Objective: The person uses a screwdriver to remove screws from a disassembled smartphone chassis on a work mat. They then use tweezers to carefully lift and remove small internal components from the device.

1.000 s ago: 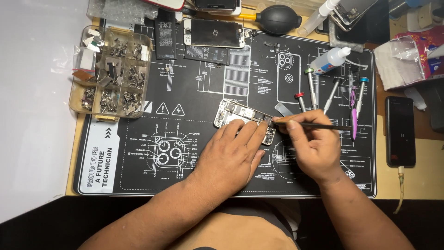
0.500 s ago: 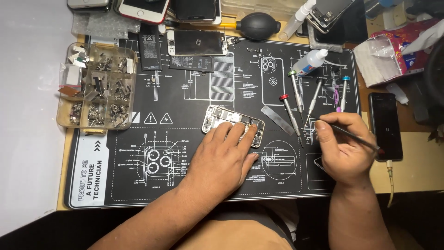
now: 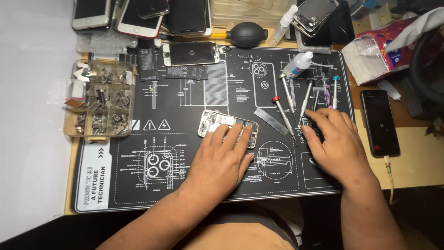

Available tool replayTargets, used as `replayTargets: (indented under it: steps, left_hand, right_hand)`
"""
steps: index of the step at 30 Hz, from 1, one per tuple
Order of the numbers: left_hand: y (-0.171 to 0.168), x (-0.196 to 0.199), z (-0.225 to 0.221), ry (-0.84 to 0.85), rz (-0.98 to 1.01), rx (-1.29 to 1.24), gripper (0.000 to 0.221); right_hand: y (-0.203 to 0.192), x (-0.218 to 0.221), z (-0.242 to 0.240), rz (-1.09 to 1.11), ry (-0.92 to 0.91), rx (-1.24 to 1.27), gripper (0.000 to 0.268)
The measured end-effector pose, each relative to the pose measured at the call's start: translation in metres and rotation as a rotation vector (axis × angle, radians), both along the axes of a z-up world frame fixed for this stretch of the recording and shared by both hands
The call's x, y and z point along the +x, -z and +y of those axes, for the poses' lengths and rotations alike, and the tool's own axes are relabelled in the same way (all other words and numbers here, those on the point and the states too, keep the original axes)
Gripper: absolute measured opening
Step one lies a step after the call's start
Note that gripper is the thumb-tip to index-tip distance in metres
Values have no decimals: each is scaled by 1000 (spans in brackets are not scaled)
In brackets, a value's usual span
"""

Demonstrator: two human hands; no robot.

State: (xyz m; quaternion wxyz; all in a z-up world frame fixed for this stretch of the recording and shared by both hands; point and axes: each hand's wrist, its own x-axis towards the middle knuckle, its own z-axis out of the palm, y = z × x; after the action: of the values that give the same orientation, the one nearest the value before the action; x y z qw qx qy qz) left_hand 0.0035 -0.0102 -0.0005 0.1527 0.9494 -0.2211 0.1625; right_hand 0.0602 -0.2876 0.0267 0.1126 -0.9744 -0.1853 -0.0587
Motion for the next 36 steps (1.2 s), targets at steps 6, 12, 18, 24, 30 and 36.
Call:
replayTargets:
  steps: [6, 12, 18, 24, 30, 36]
  left_hand:
    - [-6, 0, 2, 53, -58, 95, 53]
    - [-13, 1, -5, 113, 49, 3, 49]
    - [-14, 13, 1, 143, 88, -1, 53]
    - [-1, 40, -10, 151, 115, 141, 12]
    - [-2, 59, -19, 216, 122, 119, 31]
    - [-14, 52, 3, 270, 173, 56, 34]
  right_hand:
    - [-5, 6, 20, -232, -128, 42, 27]
    - [-14, 22, 64, 149, 74, -188, 32]
    - [-8, 33, 58, 287, 198, -58, 36]
    - [-25, 29, 53, 205, 268, 252, 23]
    - [-55, 31, 72, 164, 19, 858, 14]
    - [-53, 70, 95, 184, -248, 1152, 30]
